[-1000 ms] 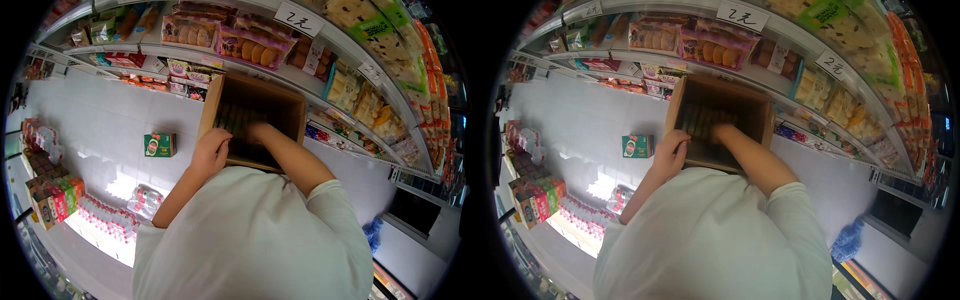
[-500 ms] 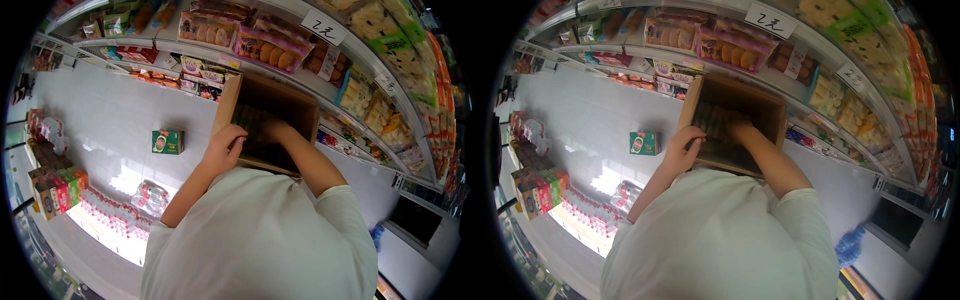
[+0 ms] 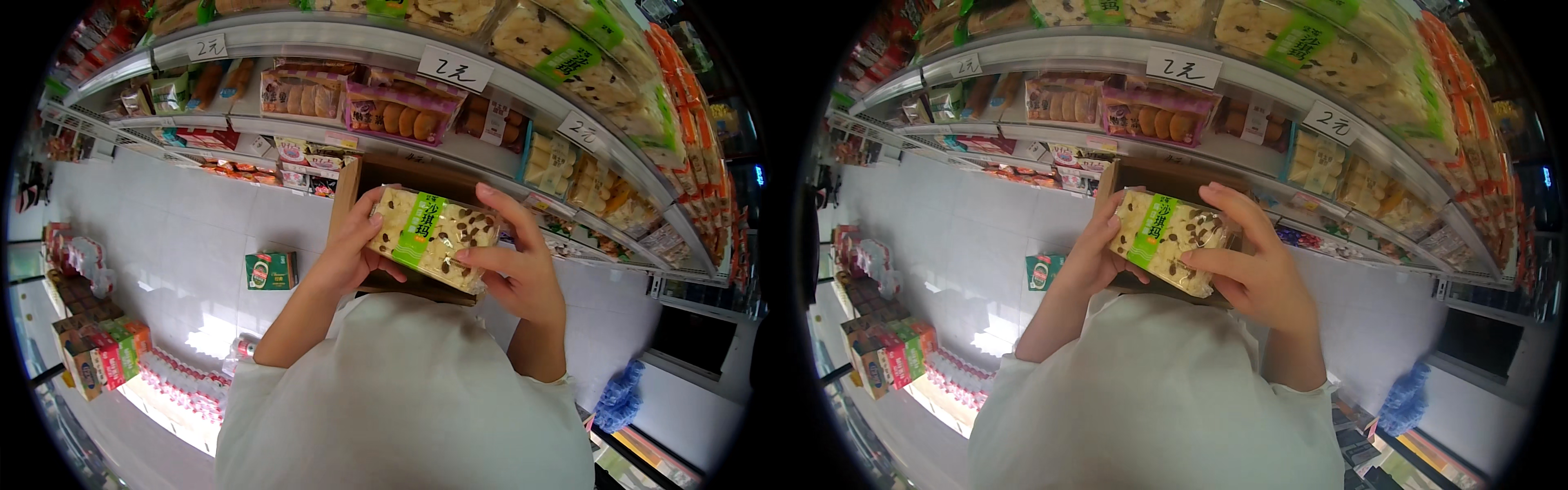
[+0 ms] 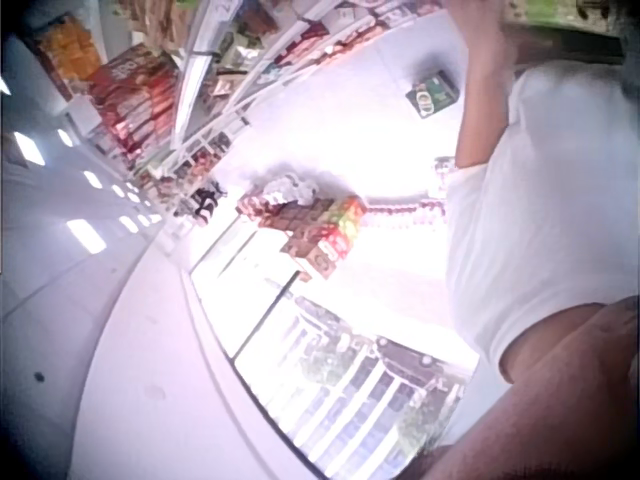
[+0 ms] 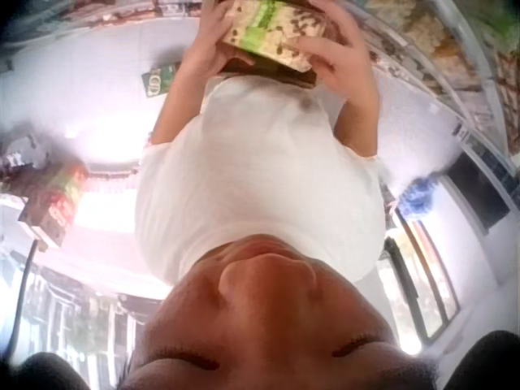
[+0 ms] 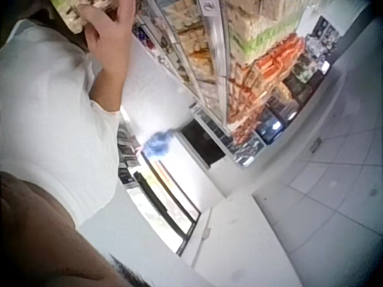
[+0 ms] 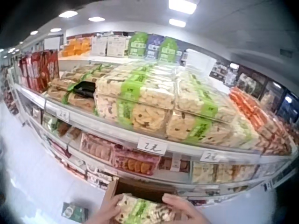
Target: The person repeatedly picks packaged snack items from a cardboard box and places them onto a nearby shelf. The person handles the items one at a time, arranging them in rows on the shelf.
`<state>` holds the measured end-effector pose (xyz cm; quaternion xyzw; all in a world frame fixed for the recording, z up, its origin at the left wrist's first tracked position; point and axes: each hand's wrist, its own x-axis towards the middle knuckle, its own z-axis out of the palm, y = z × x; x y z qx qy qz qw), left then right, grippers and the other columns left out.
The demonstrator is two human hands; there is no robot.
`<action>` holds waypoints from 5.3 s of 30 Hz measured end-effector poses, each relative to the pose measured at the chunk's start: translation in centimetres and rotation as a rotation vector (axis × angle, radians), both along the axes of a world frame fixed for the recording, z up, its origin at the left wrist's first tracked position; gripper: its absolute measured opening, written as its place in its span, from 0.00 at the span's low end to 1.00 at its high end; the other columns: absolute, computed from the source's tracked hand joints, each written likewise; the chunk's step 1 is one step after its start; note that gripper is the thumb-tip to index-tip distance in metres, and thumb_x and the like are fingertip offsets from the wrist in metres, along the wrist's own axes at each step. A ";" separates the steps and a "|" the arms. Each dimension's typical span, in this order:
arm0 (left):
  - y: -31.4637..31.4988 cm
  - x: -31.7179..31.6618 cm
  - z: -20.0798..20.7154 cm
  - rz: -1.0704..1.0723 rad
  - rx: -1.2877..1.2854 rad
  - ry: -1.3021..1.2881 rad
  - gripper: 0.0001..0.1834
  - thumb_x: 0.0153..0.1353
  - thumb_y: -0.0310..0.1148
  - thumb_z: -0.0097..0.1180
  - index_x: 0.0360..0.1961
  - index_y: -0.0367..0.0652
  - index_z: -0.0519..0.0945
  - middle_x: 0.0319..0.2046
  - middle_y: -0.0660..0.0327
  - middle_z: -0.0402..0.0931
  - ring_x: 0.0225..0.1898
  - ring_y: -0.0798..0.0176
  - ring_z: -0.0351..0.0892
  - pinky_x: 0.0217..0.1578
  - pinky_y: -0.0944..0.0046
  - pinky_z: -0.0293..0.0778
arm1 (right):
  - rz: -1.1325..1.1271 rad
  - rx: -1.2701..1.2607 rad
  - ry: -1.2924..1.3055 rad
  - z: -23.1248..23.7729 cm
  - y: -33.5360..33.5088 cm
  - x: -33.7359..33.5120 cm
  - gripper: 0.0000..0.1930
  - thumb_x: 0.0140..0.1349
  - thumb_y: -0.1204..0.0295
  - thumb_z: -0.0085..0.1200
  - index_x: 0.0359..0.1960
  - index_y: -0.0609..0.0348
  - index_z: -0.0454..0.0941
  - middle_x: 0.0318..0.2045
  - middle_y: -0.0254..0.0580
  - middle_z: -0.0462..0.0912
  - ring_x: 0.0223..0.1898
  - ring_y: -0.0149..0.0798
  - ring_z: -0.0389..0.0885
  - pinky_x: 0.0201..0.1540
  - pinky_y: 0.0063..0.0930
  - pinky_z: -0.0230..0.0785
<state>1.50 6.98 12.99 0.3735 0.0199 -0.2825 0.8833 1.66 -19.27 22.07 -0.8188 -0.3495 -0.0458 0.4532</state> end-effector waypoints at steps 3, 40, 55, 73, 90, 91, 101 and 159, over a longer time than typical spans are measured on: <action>-0.4 0.4 1.0 0.079 0.025 -0.052 0.35 0.72 0.39 0.54 0.75 0.52 0.53 0.66 0.50 0.68 0.55 0.49 0.83 0.28 0.53 0.90 | -0.018 0.197 0.151 -2.8 -1.0 -0.4 0.34 0.47 0.94 0.50 0.57 0.52 0.83 0.78 0.55 0.52 0.77 0.55 0.61 0.73 0.49 0.62; -1.2 -1.7 2.0 0.590 0.573 -0.668 0.17 0.77 0.35 0.52 0.59 0.37 0.72 0.54 0.52 0.77 0.53 0.63 0.78 0.55 0.62 0.74 | -0.229 -0.260 -0.515 -0.5 2.7 0.3 0.18 0.65 0.63 0.62 0.56 0.50 0.80 0.59 0.53 0.77 0.55 0.50 0.80 0.59 0.48 0.72; 1.9 1.1 6.1 0.301 0.360 -0.983 0.30 0.69 0.37 0.60 0.68 0.37 0.68 0.67 0.44 0.69 0.65 0.43 0.75 0.55 0.50 0.79 | -0.034 -0.471 -1.094 21.6 2.8 15.1 0.38 0.47 0.67 0.73 0.65 0.44 0.77 0.58 0.50 0.79 0.49 0.49 0.82 0.49 0.38 0.76; 3.7 0.4 1.5 0.370 0.542 -0.650 0.19 0.65 0.20 0.55 0.57 0.36 0.78 0.54 0.51 0.78 0.53 0.56 0.83 0.55 0.59 0.79 | -0.023 -0.651 -0.373 21.5 4.5 40.3 0.33 0.59 0.57 0.70 0.66 0.47 0.77 0.57 0.50 0.82 0.54 0.45 0.81 0.59 0.40 0.73; 2.3 -1.7 -5.3 0.292 0.771 -0.849 0.08 0.66 0.16 0.53 0.43 0.34 0.80 0.38 0.52 0.81 0.40 0.52 0.84 0.42 0.59 0.79 | 0.072 -0.411 -0.895 16.2 5.7 13.4 0.15 0.50 0.76 0.69 0.41 0.61 0.83 0.44 0.48 0.85 0.46 0.53 0.84 0.49 0.42 0.78; 2.5 -2.5 -5.4 0.313 0.795 -0.838 0.08 0.65 0.16 0.53 0.43 0.34 0.80 0.37 0.52 0.81 0.40 0.51 0.83 0.42 0.58 0.79 | 0.150 -0.321 -0.746 13.4 6.8 11.4 0.15 0.47 0.76 0.70 0.38 0.62 0.83 0.43 0.47 0.84 0.45 0.53 0.83 0.48 0.41 0.78; 2.5 -5.0 -8.1 0.225 0.897 -0.919 0.11 0.56 0.14 0.53 0.38 0.35 0.82 0.34 0.51 0.82 0.36 0.47 0.83 0.37 0.55 0.79 | 0.327 -1.321 0.909 -25.4 10.1 8.5 0.33 0.54 0.60 0.67 0.62 0.60 0.77 0.63 0.58 0.77 0.61 0.53 0.80 0.59 0.46 0.75; -1.1 -4.2 -0.8 0.208 0.021 -0.319 0.47 0.69 0.39 0.63 0.79 0.41 0.47 0.70 0.49 0.63 0.71 0.54 0.64 0.71 0.50 0.62 | -0.439 -0.087 -0.273 -6.3 9.4 -4.9 0.25 0.43 0.78 0.70 0.48 0.60 0.80 0.54 0.48 0.81 0.46 0.52 0.78 0.47 0.43 0.75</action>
